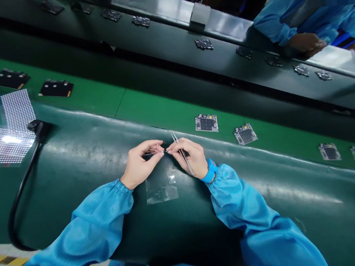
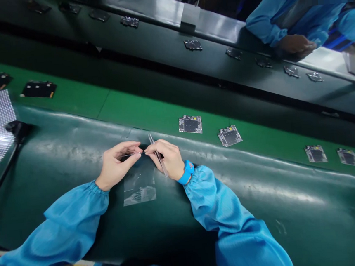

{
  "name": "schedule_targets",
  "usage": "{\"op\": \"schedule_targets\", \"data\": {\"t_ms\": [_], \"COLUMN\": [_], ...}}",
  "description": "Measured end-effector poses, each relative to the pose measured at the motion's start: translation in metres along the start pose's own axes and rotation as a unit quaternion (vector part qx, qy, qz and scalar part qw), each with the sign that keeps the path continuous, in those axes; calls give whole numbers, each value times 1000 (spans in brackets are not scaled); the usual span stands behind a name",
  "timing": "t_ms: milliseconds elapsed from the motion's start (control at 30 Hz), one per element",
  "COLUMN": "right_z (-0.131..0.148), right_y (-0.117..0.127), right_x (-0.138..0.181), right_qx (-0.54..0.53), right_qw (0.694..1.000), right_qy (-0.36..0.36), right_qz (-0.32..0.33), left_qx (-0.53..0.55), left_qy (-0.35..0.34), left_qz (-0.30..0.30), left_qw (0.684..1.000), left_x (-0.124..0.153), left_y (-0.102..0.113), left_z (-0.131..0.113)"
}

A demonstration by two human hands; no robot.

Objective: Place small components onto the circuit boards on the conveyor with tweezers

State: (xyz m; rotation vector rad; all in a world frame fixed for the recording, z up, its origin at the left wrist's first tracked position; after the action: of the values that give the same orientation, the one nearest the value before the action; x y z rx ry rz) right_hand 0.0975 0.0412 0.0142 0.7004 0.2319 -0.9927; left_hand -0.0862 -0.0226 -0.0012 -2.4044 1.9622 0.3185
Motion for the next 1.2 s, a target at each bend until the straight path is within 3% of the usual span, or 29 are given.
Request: {"op": "schedule_targets", "data": {"t_ms": [600,867,933,1033,1200], "right_z": [5,9,8,7,9], "right_y": [0,14,20,23,19], "right_x": [-2,-6,-9,-15,-26], "right_qx": [-8,-26,-109,-263,-339], "right_qw": [1000,998,989,948,905], "right_qy": [6,-54,-105,-176,-253], "right_qz": [-2,18,-3,-30,-43], "left_qx": [-57,-37,-22,21,107], "left_qy": [-57,-45,-34,-1,45], "left_qz": [-31,-24,-20,-8,21], "left_qw": [996,998,999,1000,993], "left_x": [4,3,2,0,-2], "left_y": [-2,-1,-1,-1,0], "left_z": [-2,-2,-3,-2,-2]}}
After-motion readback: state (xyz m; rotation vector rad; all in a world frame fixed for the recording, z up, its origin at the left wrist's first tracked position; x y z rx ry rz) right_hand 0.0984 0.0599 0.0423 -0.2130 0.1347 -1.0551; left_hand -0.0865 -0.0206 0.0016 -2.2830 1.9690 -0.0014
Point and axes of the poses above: each hand's wrist, its own x-axis away from the middle knuckle, its own y-axis out of the back of the hand, z = x × y, the point moved 2 cm from there along -x, towards the middle knuckle, and after that the axes turned 2 degrees about -y, right-handed, at the moved point
